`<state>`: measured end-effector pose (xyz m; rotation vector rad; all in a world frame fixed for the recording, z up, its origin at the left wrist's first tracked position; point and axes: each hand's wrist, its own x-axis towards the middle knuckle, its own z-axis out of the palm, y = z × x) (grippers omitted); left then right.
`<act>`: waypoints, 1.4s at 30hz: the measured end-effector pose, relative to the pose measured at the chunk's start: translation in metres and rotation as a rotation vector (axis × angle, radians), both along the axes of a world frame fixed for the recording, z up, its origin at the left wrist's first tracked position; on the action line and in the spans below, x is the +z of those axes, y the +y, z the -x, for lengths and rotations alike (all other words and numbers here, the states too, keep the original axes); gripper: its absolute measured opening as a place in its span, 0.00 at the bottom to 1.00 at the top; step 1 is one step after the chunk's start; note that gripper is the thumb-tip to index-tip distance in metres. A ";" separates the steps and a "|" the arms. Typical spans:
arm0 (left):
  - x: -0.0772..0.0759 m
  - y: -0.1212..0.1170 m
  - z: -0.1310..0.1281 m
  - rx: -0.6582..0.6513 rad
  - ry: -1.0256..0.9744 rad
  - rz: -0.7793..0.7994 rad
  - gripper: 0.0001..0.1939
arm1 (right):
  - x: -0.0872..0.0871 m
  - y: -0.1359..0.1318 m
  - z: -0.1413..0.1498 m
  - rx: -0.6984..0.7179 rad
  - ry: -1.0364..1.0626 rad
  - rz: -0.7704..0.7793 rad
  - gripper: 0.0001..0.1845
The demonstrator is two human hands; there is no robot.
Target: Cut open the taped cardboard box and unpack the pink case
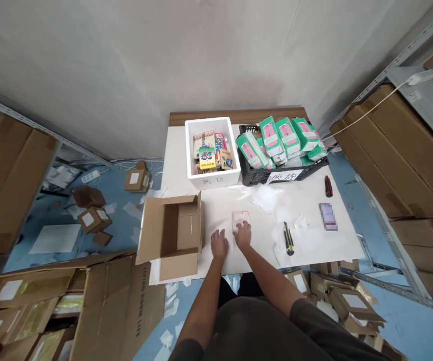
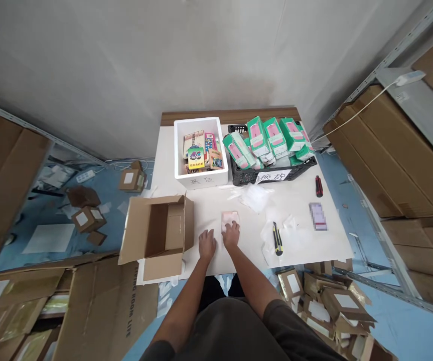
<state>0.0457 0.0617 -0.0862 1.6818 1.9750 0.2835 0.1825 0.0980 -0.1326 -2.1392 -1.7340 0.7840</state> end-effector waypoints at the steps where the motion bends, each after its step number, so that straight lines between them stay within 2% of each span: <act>1: -0.011 0.002 0.006 0.001 0.024 0.006 0.24 | -0.003 0.000 0.002 -0.022 0.025 -0.011 0.12; 3: -0.026 0.001 0.016 -0.030 0.044 0.001 0.22 | -0.003 0.002 0.000 -0.064 0.144 -0.040 0.05; 6: -0.032 -0.006 0.022 -0.050 0.061 -0.020 0.22 | 0.010 0.007 -0.022 -0.105 0.502 -0.032 0.05; 9: -0.033 -0.010 0.020 -0.024 0.085 -0.013 0.23 | 0.028 0.007 -0.055 -0.186 0.859 0.015 0.12; 11: -0.034 -0.010 0.019 -0.013 0.089 0.004 0.23 | 0.036 0.003 -0.078 -0.277 0.975 0.053 0.17; 13: -0.037 -0.008 0.020 -0.011 0.093 0.018 0.23 | 0.038 -0.004 -0.101 -0.366 0.957 0.085 0.21; 17: -0.041 -0.007 0.025 -0.025 0.122 0.029 0.23 | 0.031 -0.024 -0.147 -0.518 0.623 0.076 0.23; 20: -0.039 -0.006 0.027 -0.036 0.148 0.042 0.23 | 0.027 -0.040 -0.168 -0.593 0.426 0.055 0.22; 22: -0.036 -0.007 0.027 -0.048 0.159 0.055 0.24 | 0.026 -0.048 -0.167 -0.576 0.347 0.019 0.25; 24: -0.034 -0.008 0.026 -0.062 0.171 0.068 0.24 | 0.023 -0.051 -0.152 -0.427 0.287 -0.042 0.26; 27: -0.035 -0.014 0.026 -0.096 0.180 0.096 0.28 | 0.014 -0.047 -0.114 -0.132 0.154 -0.112 0.25; 29: -0.038 -0.019 0.028 -0.118 0.174 0.120 0.32 | 0.006 -0.041 -0.089 -0.067 0.083 -0.103 0.20; 31: -0.043 -0.023 0.030 -0.124 0.160 0.138 0.34 | 0.002 -0.034 -0.071 -0.070 0.092 -0.085 0.10; 33: -0.048 -0.025 0.032 -0.112 0.148 0.149 0.35 | 0.004 -0.026 -0.063 -0.094 0.242 -0.074 0.02; 35: -0.052 -0.026 0.033 -0.096 0.140 0.144 0.34 | 0.011 -0.019 -0.064 -0.121 0.481 -0.064 0.05; 38: -0.055 -0.026 0.033 -0.083 0.121 0.114 0.34 | 0.026 -0.014 -0.081 -0.164 0.783 -0.045 0.11; 40: -0.056 -0.026 0.033 -0.077 0.098 0.094 0.34 | 0.033 -0.016 -0.099 -0.260 0.910 -0.031 0.16; 42: -0.055 -0.026 0.032 -0.072 0.080 0.081 0.34 | 0.034 -0.023 -0.121 -0.407 0.936 -0.012 0.21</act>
